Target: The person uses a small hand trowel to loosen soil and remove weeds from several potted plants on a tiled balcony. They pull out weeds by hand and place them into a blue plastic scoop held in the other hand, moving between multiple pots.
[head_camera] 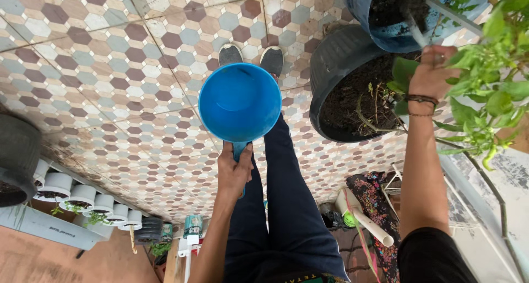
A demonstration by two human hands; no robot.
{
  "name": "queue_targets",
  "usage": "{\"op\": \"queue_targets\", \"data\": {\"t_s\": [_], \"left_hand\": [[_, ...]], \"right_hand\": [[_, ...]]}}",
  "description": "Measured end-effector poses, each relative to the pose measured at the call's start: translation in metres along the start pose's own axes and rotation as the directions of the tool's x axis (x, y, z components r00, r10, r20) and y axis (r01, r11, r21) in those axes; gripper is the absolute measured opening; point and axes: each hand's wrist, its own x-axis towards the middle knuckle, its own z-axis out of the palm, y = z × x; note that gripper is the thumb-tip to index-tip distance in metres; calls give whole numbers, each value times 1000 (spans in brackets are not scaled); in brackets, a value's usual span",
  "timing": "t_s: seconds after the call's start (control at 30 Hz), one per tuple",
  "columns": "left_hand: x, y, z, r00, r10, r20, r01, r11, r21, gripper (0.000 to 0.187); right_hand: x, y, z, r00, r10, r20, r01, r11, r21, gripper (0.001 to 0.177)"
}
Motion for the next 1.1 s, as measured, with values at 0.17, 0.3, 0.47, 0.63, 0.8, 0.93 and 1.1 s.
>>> {"op": "queue_targets", "data": {"t_s": [0.17, 0.3, 0.47, 0.63, 0.8, 0.93, 1.1], "left_hand": [[-3, 8, 2, 1000, 8, 1, -8, 999, -41, 32], [-2, 5, 2, 999, 21, 25, -20, 999, -45, 31], [-9, 1, 1, 999, -42, -5, 41, 997, -69, 35], [-8, -7, -1, 1000, -22, -3, 22, 996, -89, 33], [-5, -14, -6, 999, -36, -14, 35, 997, -73, 36], [-8, -16, -13, 1000, 5, -9, -5, 999, -42, 32], [-20, -11, -11, 999, 30, -16, -31, 996, -84, 43]], "right_hand": [[-9, -1, 7, 847, 445, 291, -529, 653, 542, 18], [-31, 5, 20, 541, 592, 597, -831, 268, 487, 28], [-39, 25, 32, 544, 511, 666, -807, 98, 583, 42], [-49, 1, 39, 464, 502, 730, -848, 12, 530, 41], [-52, -49, 38, 546, 632, 549, -822, 278, 497, 37], [-46, -71, 31, 694, 567, 444, -689, 345, 637, 25], [-42, -71, 50, 692, 567, 445, -685, 323, 653, 33]]}}
